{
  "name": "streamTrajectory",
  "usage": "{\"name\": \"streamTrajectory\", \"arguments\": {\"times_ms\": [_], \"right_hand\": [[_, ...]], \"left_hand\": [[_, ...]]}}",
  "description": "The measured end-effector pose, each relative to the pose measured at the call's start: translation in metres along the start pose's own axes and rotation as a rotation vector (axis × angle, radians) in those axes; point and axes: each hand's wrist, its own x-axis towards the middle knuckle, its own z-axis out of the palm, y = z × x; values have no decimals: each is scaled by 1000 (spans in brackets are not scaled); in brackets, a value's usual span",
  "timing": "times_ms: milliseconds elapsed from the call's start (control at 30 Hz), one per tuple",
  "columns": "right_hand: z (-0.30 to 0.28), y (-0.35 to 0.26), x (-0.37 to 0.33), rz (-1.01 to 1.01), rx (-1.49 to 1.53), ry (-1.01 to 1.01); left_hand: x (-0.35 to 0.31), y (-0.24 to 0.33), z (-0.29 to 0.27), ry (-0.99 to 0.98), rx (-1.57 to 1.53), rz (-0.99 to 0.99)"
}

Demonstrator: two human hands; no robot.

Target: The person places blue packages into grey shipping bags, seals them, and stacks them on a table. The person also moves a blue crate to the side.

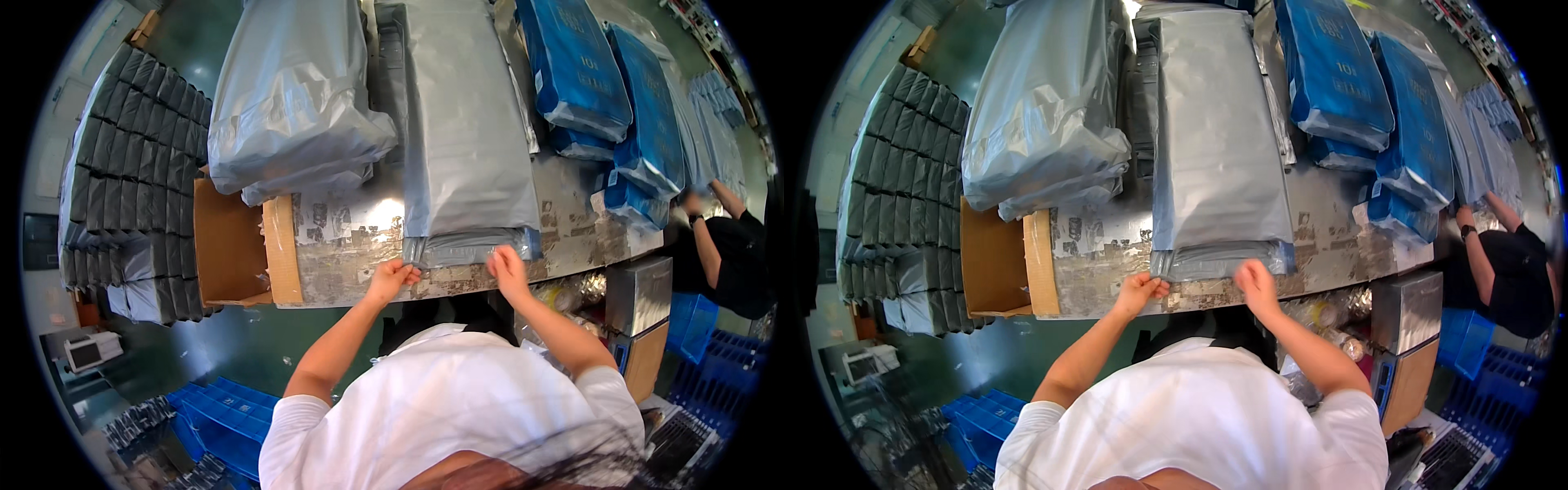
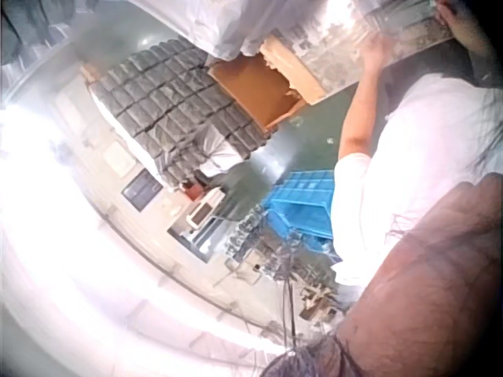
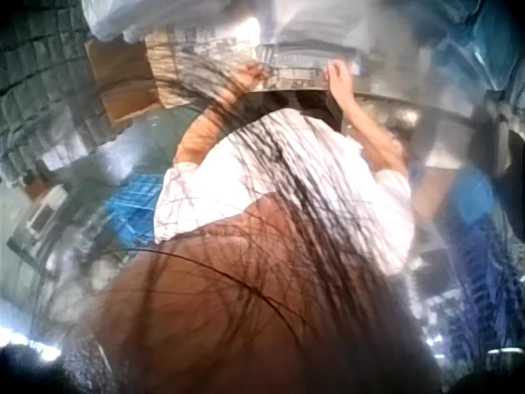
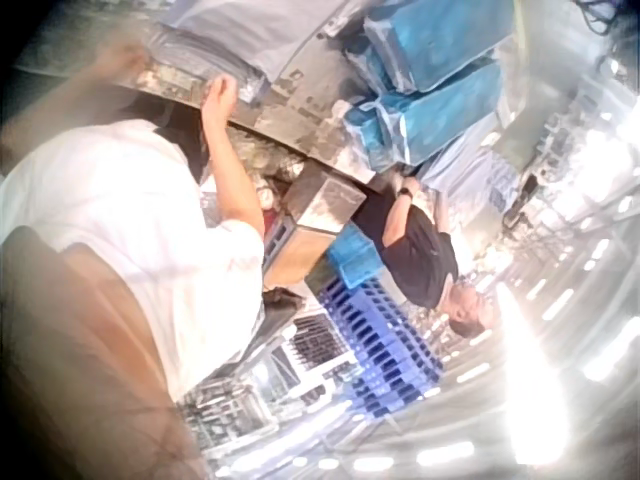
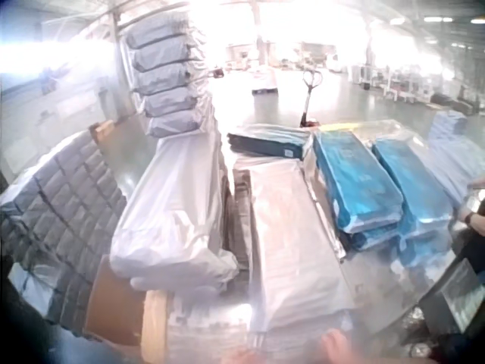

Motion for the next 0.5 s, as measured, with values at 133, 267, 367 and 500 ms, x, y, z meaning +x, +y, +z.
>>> {"name": "streamTrajectory", "arguments": {"times_ms": [133,267,367,500], "right_hand": [[28,-29,-18,-285,-555,-68],[107,-9,28,-361,-267,-117],[77,-9,21,-10,62,-39],[-85,29,-102,-22,-951,-225]], "left_hand": [[10,-13,-1,-63,145,113],[9,9,15,-69,270,219],[5,3,1,-126,136,97],[-1,-4,-15,-29,143,-101]]}}
